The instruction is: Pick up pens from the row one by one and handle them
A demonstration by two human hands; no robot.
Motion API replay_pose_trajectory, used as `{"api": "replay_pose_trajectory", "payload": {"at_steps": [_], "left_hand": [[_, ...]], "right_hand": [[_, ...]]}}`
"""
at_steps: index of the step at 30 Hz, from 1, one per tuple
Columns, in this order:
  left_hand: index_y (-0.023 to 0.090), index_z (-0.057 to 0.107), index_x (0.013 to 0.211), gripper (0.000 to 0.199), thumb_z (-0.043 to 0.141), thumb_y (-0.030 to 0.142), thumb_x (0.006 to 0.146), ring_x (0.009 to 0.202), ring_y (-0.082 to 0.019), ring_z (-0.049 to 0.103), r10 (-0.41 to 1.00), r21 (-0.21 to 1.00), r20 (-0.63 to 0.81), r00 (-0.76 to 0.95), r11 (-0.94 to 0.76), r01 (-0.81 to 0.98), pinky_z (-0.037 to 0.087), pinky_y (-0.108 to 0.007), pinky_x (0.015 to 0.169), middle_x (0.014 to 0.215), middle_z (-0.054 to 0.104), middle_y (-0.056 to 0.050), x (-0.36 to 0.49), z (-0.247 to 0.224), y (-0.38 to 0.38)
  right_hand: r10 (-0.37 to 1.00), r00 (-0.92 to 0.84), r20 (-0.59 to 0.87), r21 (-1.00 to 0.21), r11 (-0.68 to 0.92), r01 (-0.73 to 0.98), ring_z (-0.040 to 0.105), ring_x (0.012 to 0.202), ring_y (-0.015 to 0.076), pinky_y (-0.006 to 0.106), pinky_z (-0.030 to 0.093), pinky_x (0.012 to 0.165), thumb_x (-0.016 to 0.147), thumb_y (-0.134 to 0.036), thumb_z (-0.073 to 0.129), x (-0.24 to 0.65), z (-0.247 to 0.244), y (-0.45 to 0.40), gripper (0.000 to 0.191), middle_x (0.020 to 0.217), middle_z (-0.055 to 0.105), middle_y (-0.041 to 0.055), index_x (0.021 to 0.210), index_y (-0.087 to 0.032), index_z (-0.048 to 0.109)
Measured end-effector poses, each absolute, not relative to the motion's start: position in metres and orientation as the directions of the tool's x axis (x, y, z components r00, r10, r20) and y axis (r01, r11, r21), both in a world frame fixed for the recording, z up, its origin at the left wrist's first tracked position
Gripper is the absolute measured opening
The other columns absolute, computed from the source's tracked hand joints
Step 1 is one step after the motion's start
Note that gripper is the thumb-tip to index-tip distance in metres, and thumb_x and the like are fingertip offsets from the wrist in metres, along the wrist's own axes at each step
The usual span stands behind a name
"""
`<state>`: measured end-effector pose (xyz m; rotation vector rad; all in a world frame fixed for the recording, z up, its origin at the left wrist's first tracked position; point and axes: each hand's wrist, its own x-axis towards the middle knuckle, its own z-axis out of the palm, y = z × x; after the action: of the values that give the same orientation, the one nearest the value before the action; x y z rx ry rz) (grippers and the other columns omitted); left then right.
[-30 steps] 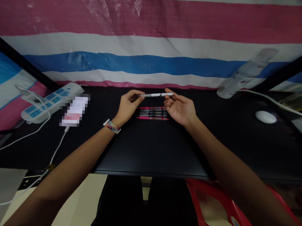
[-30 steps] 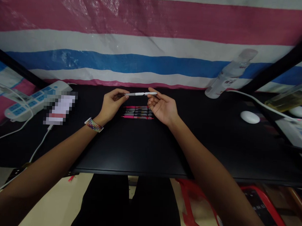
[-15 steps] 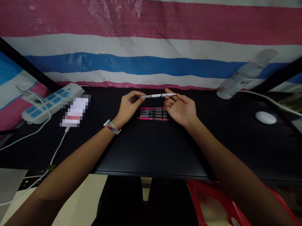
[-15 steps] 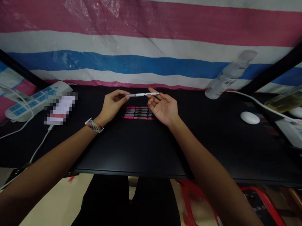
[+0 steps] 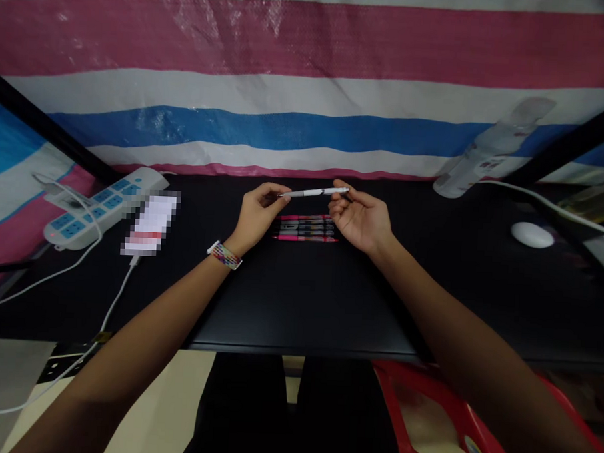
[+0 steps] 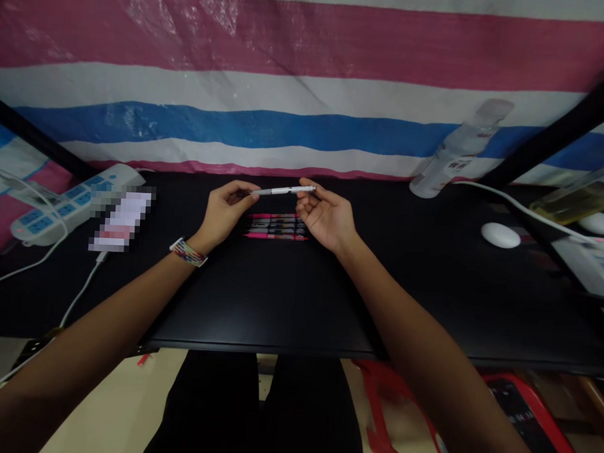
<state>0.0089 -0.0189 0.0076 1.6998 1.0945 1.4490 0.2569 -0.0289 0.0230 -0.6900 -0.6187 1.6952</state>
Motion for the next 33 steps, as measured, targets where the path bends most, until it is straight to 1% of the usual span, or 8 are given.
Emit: {"api": "replay_pose_trajectory", "payload": {"at_steps": [3,9,14,20,23,25,28,33], "left_hand": [[0.023,0.084,0.104,0.011,0.084,0.029,0.094,0.096,-0.022,0.078,0.895,0.876,0.445,0.038,-0.444,0.191,0.064,-0.039,0.093,0.104,0.086,-0.006,0.007,0.009,-0.019],[0.023,0.085,0.104,0.011,0.084,0.028,0.095,0.098,-0.021,0.078,0.891,0.872,0.452,0.031,-0.449,0.192,0.064,-0.038,0.093,0.106,0.086,-0.006,0.007,0.009,-0.019],[0.023,0.085,0.106,0.014,0.086,0.031,0.095,0.097,-0.021,0.079,0.887,0.871,0.461,0.033,-0.459,0.176,0.064,-0.037,0.093,0.106,0.086,-0.006,0.006,0.007,-0.018],[0.022,0.085,0.108,0.015,0.085,0.027,0.095,0.098,-0.021,0.079,0.895,0.884,0.446,0.031,-0.445,0.141,0.064,-0.037,0.095,0.105,0.086,-0.006,0.007,0.007,-0.018],[0.022,0.083,0.107,0.013,0.085,0.026,0.095,0.099,-0.021,0.079,0.897,0.887,0.442,0.031,-0.442,0.132,0.064,-0.036,0.094,0.104,0.085,-0.006,0.008,0.007,-0.018],[0.021,0.082,0.106,0.012,0.083,0.024,0.094,0.098,-0.02,0.078,0.891,0.882,0.454,0.024,-0.453,0.128,0.063,-0.035,0.093,0.104,0.084,-0.006,0.008,0.007,-0.017],[0.021,0.08,0.104,0.012,0.081,0.02,0.092,0.098,-0.02,0.076,0.882,0.869,0.471,0.022,-0.468,0.162,0.062,-0.034,0.093,0.103,0.083,-0.005,0.006,0.006,-0.015],[0.022,0.082,0.105,0.013,0.08,0.02,0.092,0.09,-0.019,0.074,0.884,0.848,0.458,0.093,-0.466,0.251,0.06,-0.035,0.087,0.102,0.083,-0.005,0.002,0.004,-0.014]], "right_hand": [[0.974,-0.187,-0.131,-0.719,-0.223,-0.658,0.069,0.08,0.0182,0.032,0.066,0.075,0.095,-0.02,0.064,0.256,0.024,-0.03,0.03,0.089,0.075,0.0062,0.122,-0.021,0.076],[0.976,-0.195,-0.101,-0.71,-0.208,-0.673,0.074,0.09,0.0203,0.033,0.068,0.079,0.099,-0.027,0.061,0.257,0.026,-0.032,0.038,0.1,0.08,0.0081,0.134,-0.02,0.074],[0.975,-0.174,-0.136,-0.704,-0.218,-0.676,0.075,0.084,0.0173,0.03,0.069,0.083,0.098,-0.017,0.062,0.257,0.023,-0.03,0.029,0.094,0.081,0.0058,0.123,-0.021,0.077],[0.988,-0.141,-0.068,-0.774,-0.142,-0.617,0.079,0.096,0.0198,0.034,0.07,0.096,0.097,-0.023,0.067,0.257,0.019,-0.029,0.023,0.101,0.084,0.0063,0.116,-0.022,0.08],[0.99,-0.14,-0.018,-0.822,-0.094,-0.561,0.079,0.096,0.0214,0.037,0.07,0.094,0.099,-0.037,0.069,0.258,0.02,-0.03,0.028,0.105,0.085,0.0084,0.118,-0.021,0.082],[0.993,-0.113,0.032,-0.886,-0.025,-0.463,0.077,0.088,0.0215,0.039,0.07,0.085,0.097,-0.045,0.073,0.259,0.019,-0.029,0.032,0.101,0.084,0.0084,0.116,-0.021,0.084],[0.986,-0.021,0.167,-0.963,0.159,-0.216,0.074,0.08,0.0205,0.039,0.067,0.078,0.09,-0.039,0.083,0.26,0.014,-0.027,0.021,0.09,0.081,0.005,0.105,-0.024,0.087],[0.915,0.003,0.404,-0.894,0.394,0.214,0.076,0.088,0.0243,0.045,0.064,0.086,0.094,-0.029,0.077,0.264,0.004,-0.023,0.014,0.098,0.083,0.0064,0.1,-0.026,0.089]]}}
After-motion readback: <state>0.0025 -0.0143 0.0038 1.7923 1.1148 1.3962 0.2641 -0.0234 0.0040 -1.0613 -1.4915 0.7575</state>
